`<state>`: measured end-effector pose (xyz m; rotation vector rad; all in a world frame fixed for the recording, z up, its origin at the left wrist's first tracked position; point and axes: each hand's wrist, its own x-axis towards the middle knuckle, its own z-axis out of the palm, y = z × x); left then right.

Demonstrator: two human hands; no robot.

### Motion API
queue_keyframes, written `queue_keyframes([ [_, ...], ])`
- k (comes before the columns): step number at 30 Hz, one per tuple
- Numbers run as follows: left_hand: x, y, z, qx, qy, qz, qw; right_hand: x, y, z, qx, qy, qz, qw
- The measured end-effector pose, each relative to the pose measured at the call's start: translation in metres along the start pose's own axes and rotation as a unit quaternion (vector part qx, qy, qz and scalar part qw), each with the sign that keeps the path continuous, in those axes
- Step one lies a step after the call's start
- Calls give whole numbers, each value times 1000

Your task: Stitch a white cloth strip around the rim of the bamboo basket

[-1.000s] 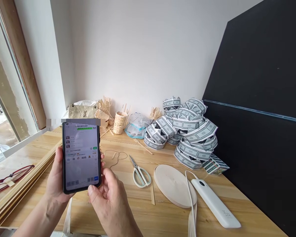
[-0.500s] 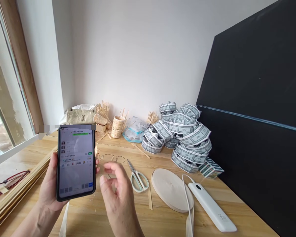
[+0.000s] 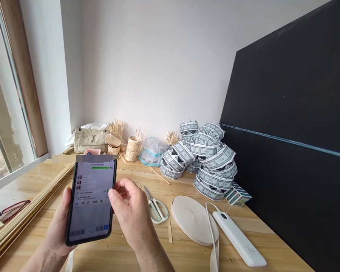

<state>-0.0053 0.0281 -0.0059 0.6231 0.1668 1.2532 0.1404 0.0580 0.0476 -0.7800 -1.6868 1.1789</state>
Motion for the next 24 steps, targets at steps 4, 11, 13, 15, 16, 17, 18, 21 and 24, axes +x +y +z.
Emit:
queue_keyframes([
  [4,1,-2,4,-1,-5,-4,1000,-1,3,-1,-11,8,6,1000],
  [11,0,-4,-1,8,-5,-18,1000,-6,4,-6,106,-53,-14,993],
  [13,0,-4,-2,11,1,-14,1000,-9,7,-6,110,-50,-21,992],
  [15,0,-2,-2,20,11,-7,1000,-12,11,-7,109,-50,-18,993],
  [16,1,0,-1,25,16,0,1000,-13,14,-7,110,-48,-16,993],
  [17,1,2,1,30,18,8,999,-16,17,-7,109,-45,-13,993],
  [18,1,4,2,32,21,19,999,-18,21,-7,107,-45,-7,993],
  [21,3,9,6,35,31,59,997,-27,32,-2,94,-63,20,993],
  [24,4,11,7,46,49,65,996,-32,40,8,89,-78,49,992],
])
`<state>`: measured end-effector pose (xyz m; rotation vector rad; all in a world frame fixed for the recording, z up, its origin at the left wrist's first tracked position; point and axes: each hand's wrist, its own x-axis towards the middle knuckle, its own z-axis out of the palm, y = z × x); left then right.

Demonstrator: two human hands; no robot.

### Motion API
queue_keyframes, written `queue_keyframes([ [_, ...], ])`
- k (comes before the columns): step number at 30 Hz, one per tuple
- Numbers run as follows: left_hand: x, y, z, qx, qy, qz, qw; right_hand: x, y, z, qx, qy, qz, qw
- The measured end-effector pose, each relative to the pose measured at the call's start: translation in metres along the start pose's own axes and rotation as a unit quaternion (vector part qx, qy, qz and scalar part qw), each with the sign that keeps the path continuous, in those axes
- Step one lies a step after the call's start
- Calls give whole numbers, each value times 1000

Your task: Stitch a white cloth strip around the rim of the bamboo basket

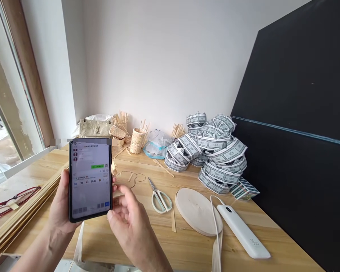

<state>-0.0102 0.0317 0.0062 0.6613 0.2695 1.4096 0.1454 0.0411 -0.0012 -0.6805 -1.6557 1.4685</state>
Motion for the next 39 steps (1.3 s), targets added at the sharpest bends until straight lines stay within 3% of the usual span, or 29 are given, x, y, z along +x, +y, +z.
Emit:
queue_keyframes([
  [12,0,-1,-6,14,-2,-3,1000,10,1,23,72,45,7,996],
  [16,-1,-3,-7,-2,-5,-7,1000,9,8,24,72,69,27,995],
  [24,3,-3,0,-38,-28,-19,999,6,-3,19,84,62,43,994],
  [30,3,-5,-2,-47,-34,-33,998,6,3,19,93,64,44,993],
  [39,4,-2,6,-31,-22,-1,999,7,2,24,85,83,29,992],
])
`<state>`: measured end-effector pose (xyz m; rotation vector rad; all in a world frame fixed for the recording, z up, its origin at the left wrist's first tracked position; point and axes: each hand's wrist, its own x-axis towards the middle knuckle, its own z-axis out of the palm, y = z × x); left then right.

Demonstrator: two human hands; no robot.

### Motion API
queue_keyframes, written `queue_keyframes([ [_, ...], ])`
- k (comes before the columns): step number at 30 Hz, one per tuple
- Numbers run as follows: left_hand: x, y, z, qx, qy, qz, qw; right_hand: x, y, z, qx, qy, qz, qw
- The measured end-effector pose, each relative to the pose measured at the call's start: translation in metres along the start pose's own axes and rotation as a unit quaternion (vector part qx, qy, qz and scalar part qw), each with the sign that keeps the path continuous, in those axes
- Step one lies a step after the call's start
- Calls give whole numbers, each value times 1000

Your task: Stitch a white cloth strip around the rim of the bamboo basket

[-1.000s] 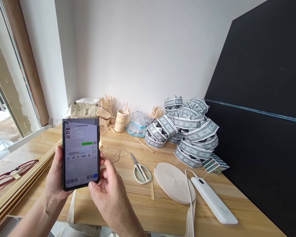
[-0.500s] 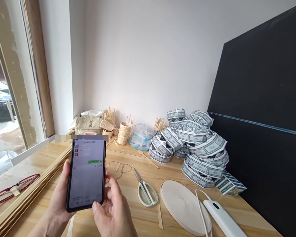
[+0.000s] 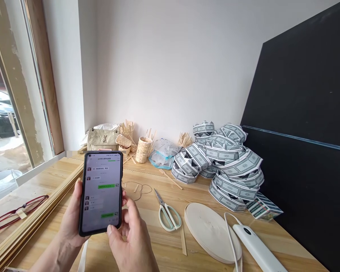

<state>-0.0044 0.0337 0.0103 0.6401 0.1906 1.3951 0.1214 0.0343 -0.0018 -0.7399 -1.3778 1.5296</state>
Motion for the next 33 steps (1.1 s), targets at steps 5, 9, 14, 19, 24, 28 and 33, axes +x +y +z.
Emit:
queue_keyframes([
  [5,-2,1,3,-9,32,2,999,-3,2,-1,18,-21,-8,1000],
  [9,-5,1,0,-20,14,-15,1000,-3,7,-3,37,-25,-15,999],
  [14,-6,-1,-12,-37,-13,-43,998,-3,14,-4,37,-17,-17,999],
  [19,-6,-4,-18,-39,-13,-46,998,-1,13,-11,5,-8,-22,1000],
  [24,-7,-7,-19,-38,-4,-44,998,3,-3,-24,-58,17,-61,996],
  [28,-8,-12,-18,-34,7,-54,998,2,-12,-30,-142,112,-122,976],
  [33,-8,-15,-12,-35,28,-65,997,6,-15,-31,-200,140,-162,956],
])
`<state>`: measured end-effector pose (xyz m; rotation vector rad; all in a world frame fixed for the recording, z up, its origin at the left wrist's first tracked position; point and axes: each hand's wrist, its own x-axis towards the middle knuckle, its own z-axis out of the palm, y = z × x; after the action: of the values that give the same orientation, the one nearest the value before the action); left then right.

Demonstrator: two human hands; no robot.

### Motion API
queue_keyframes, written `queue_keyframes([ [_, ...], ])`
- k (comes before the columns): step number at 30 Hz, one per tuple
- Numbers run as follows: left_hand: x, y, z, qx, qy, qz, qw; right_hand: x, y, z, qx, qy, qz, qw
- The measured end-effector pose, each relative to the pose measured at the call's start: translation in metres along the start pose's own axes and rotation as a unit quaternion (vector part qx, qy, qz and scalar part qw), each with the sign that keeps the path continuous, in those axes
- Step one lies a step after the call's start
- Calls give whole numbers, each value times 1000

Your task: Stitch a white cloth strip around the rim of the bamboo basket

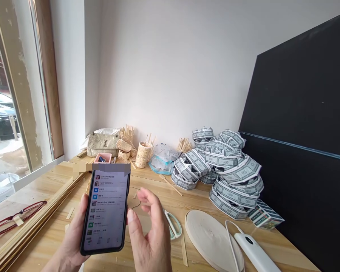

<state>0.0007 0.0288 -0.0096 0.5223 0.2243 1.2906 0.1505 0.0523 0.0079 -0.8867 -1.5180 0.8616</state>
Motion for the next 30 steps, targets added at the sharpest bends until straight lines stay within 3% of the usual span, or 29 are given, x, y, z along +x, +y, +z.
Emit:
queue_keyframes([
  [7,-2,-6,-1,-5,23,-2,1000,21,-17,7,74,-72,21,994],
  [12,-1,-9,-1,5,10,-35,999,28,-26,9,83,-83,30,993],
  [19,1,-10,-1,4,90,-13,996,30,-25,10,101,-139,30,985],
  [30,7,5,3,-3,-13,11,1000,12,2,14,173,-107,84,975],
])
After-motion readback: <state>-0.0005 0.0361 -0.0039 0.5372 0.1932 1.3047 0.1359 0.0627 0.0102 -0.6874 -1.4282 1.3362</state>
